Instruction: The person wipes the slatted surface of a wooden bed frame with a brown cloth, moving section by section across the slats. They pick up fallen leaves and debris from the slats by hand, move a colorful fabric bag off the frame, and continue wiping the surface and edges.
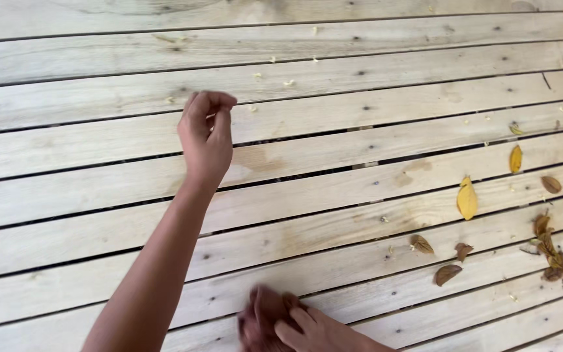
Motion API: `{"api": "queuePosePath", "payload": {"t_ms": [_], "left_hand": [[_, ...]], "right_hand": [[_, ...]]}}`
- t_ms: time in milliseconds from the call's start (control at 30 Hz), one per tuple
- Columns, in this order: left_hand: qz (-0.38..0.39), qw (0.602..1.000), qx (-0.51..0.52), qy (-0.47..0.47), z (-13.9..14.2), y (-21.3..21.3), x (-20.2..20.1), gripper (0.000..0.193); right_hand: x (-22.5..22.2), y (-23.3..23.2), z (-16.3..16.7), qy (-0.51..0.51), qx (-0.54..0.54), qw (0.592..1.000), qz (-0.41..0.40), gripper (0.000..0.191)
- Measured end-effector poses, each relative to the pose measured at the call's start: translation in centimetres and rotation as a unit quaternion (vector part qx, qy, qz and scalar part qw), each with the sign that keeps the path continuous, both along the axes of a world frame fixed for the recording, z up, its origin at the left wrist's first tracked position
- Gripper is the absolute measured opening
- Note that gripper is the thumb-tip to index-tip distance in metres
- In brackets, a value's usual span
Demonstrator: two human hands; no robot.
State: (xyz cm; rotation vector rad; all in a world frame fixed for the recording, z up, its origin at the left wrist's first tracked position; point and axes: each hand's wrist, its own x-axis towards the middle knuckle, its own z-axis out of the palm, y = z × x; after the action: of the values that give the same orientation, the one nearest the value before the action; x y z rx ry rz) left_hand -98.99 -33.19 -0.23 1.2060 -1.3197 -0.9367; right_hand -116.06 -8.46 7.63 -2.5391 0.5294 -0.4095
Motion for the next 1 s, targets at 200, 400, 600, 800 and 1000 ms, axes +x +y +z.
{"api": "queuePosePath", "payload": {"t_ms": [200,400,600,800,1000], "left_hand": [[-0.178,0.964,-0.032,-0.196,0.0,6.0,-4.1,0.02],[-0.155,0.985,-0.01,-0.077,-1.0,5.8,-10.4,0.015],[-0.168,0.98,0.102,0.041,-1.9,6.1,-16.5,0.013],[-0.274,0.953,-0.016,-0.126,-1.9,9.9,-21.3,0.025],[-0.256,0.955,-0.092,-0.121,-3.3,10.3,-27.5,0.04]], "right_hand": [[-22.7,-11.1,-2.1,0.474,0.042,0.834,-0.279,0.035],[-32.7,-14.8,3.2,0.244,-0.305,0.756,-0.525,0.034],[-15.2,3.5,0.0,0.042,0.459,0.81,-0.364,0.023],[-23.7,4.4,-2.6,0.178,0.109,0.978,-0.015,0.01],[-42.3,-9.0,2.6,0.423,-0.173,0.659,-0.597,0.035]]}}
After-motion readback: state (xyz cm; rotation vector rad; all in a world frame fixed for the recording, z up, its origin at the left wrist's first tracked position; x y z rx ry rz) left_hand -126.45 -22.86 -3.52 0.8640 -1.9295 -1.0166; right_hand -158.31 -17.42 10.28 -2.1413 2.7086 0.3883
